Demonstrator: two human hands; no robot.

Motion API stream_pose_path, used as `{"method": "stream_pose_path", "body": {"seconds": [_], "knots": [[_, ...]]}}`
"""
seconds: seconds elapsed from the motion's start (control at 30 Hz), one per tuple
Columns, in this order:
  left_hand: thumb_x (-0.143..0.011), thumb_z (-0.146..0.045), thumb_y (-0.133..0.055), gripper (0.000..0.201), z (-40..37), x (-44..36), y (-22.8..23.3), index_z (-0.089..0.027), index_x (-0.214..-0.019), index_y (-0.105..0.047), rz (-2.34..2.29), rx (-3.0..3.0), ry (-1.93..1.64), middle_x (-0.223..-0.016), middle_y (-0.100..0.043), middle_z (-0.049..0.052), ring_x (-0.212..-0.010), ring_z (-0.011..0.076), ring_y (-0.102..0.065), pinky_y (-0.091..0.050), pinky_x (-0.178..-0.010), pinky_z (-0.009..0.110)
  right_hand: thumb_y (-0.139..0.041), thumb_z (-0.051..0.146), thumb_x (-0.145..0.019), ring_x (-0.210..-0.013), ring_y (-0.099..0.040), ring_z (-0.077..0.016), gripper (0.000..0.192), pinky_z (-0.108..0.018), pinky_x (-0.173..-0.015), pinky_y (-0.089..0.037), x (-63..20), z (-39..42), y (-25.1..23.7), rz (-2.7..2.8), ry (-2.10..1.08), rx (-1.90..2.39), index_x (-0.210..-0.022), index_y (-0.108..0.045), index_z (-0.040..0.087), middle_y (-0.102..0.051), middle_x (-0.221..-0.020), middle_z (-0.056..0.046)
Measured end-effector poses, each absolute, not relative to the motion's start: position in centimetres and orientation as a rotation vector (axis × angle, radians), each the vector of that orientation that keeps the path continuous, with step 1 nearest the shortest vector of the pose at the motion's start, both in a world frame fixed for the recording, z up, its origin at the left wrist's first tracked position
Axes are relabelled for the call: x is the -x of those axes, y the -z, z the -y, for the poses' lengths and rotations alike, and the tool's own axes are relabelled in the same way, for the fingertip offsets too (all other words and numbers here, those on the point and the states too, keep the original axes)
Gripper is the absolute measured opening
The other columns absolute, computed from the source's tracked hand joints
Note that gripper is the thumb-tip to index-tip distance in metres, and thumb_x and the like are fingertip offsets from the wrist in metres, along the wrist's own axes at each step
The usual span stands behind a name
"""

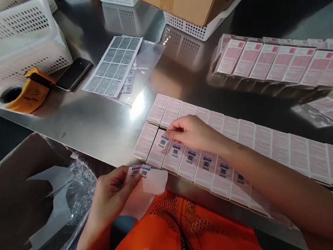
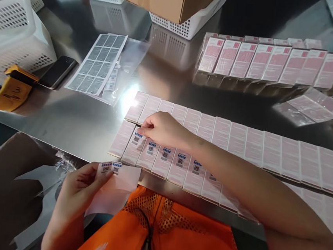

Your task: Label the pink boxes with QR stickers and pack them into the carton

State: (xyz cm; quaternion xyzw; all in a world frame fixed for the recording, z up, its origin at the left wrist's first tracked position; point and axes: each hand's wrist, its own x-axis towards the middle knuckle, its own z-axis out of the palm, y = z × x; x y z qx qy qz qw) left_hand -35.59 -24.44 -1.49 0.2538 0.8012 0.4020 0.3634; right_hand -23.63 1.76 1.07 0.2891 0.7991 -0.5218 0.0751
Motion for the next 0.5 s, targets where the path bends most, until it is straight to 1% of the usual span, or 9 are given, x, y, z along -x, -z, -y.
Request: {"method": "stream_pose_path", "body": {"seconds": [0.2,0.37,0.5], "knots": [[-0.076,-0.050,-0.076,0.034,24.6,35.4,1.3,-0.016,-0.078,-0.077,-2.066,-0.581,-1.069,-0.072,-0.071,0.005,-0.061,0.0182,-0.061,-0.047,-0.054,0.024,-0.064,0.037,-0.089,-0.051,-0.051,-0.0094,0.026,-0.029,-0.055,-0.036,24.8,-0.8,-0.4,-2.489,1.373,-0.809,-0.075,-0.075,0.017,-0.066,-0.061,0.000],[-0.075,-0.050,-0.076,0.034,24.4,35.5,1.4,-0.016,-0.079,-0.077,-2.056,-0.582,-1.080,-0.070,-0.071,0.005,-0.063,0.0190,-0.062,-0.049,-0.055,0.024,-0.063,0.036,-0.090,-0.050,-0.052,-0.0102,0.026,-0.030,-0.058,-0.036,24.7,-0.4,-0.1,-2.547,1.289,-0.807,-0.075,-0.075,0.018,-0.064,-0.055,0.001],[-0.072,-0.050,-0.079,0.036,24.1,35.5,1.4,-0.016,-0.080,-0.078,-2.052,-0.593,-1.068,-0.069,-0.071,0.005,-0.065,0.0202,-0.063,-0.050,-0.055,0.024,-0.065,0.033,-0.090,-0.053,-0.053,-0.0105,0.024,-0.029,-0.060,-0.035,24.7,-0.1,-0.3,-2.576,1.228,-0.827,-0.073,-0.074,0.019,-0.065,-0.057,0.002]]}}
